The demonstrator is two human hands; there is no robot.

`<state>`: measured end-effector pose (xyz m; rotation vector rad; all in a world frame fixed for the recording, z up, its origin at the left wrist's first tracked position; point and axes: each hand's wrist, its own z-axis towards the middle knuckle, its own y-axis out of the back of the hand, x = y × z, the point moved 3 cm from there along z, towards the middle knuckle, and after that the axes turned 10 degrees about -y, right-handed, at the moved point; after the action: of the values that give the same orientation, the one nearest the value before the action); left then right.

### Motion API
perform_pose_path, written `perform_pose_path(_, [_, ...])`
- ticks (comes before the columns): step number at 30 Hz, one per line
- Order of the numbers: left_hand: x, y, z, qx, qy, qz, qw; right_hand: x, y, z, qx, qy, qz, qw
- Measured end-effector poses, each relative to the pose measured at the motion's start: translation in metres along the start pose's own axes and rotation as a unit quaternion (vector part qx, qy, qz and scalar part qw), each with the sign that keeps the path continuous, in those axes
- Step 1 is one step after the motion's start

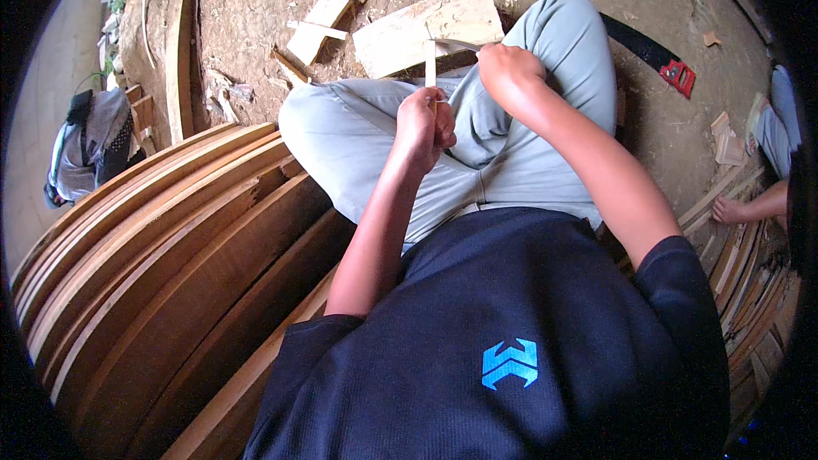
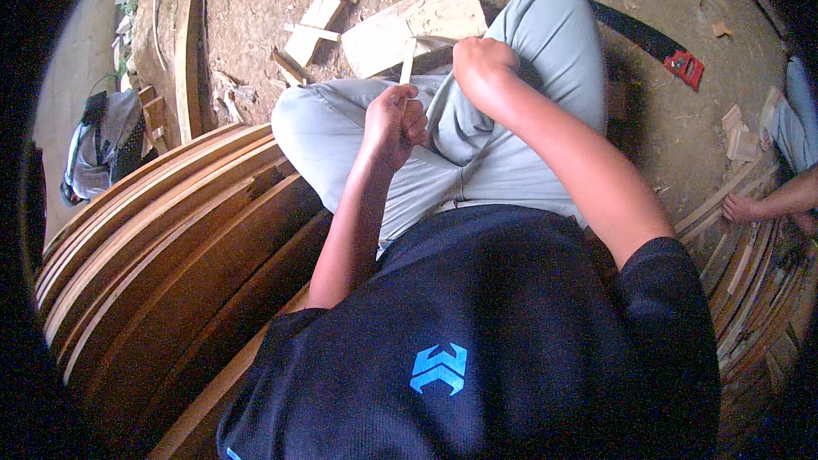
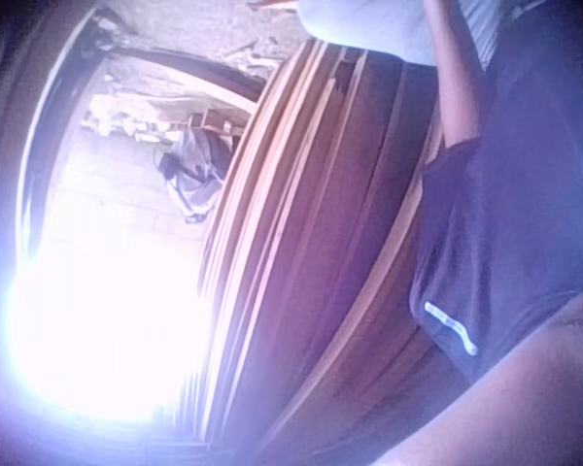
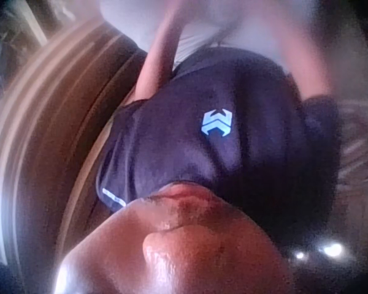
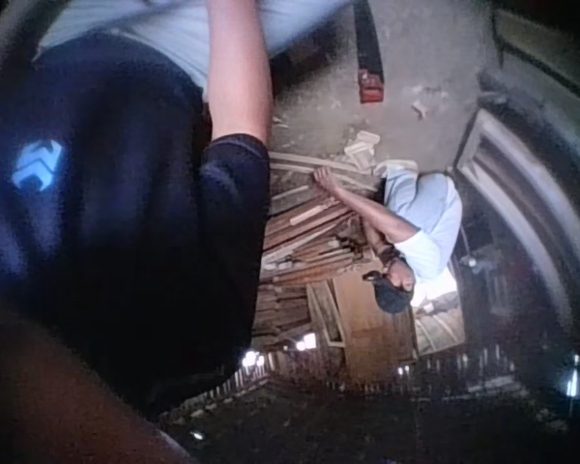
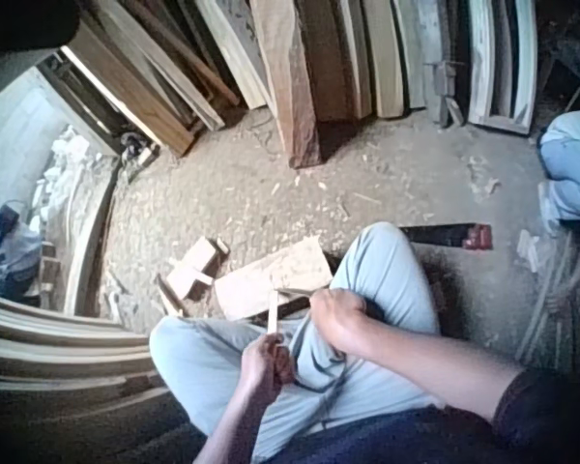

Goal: The person sits cross-legged and uses a knife to shave and shape a small wooden stick. They repeatedly scrape the stick's surface, occasionally rotating it to work different sides.

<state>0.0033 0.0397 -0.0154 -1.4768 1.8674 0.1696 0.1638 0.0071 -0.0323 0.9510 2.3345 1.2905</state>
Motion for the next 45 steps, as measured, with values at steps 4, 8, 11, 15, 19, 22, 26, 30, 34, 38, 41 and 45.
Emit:
perform_pose_path(4, [-0.005, 0.005, -0.005, -0.008, 0.005, 0.013, 1.0, -0.012, -0.009, -0.004, 0.0, -0.023, 0.05, 0.998])
perform_pose_path(8, [-0.009, 0.016, -0.004, 0.023, 0.019, 0.007, 1.0, -0.014, -0.008, -0.018, -0.002, -0.016, 0.093, 0.996])
perform_pose_path(11, [-0.007, 0.017, -0.004, 0.032, 0.016, 0.004, 0.999, -0.013, -0.011, -0.016, 0.005, -0.029, 0.093, 0.995])
perform_pose_path(15, [-0.002, 0.011, -0.006, 0.012, 0.01, 0.007, 1.0, -0.01, -0.017, -0.01, -0.006, -0.024, 0.081, 0.996])
perform_pose_path(19, [0.008, 0.004, -0.007, 0.002, -0.015, 0.023, 1.0, -0.003, -0.007, -0.013, -0.022, -0.026, 0.052, 0.998])
perform_pose_path(22, [0.017, 0.0, -0.003, 0.009, -0.019, 0.016, 1.0, 0.0, -0.009, -0.01, -0.037, -0.015, 0.05, 0.998])
perform_pose_path(26, [0.023, -0.001, 0.001, 0.008, -0.036, 0.026, 0.999, 0.01, -0.004, -0.011, -0.032, -0.028, 0.014, 0.999])
perform_pose_path(30, [0.024, -0.003, 0.0, 0.016, -0.052, 0.03, 0.998, 0.023, 0.004, -0.011, -0.001, -0.039, -0.017, 0.999])
perform_pose_path(34, [0.026, -0.002, 0.002, 0.013, -0.046, 0.025, 0.999, 0.03, 0.004, -0.005, -0.01, -0.045, -0.045, 0.998])
perform_pose_path(38, [0.032, 0.002, 0.006, 0.013, -0.067, 0.036, 0.997, 0.034, 0.001, -0.004, -0.022, -0.037, -0.075, 0.996])
perform_pose_path(41, [0.029, 0.005, 0.002, 0.0, -0.074, 0.036, 0.997, 0.026, 0.001, -0.009, -0.068, -0.083, -0.02, 0.994])
perform_pose_path(45, [0.025, 0.013, 0.0, 0.005, -0.071, 0.013, 0.997, -0.003, -0.006, -0.011, -0.087, -0.039, 0.116, 0.989])
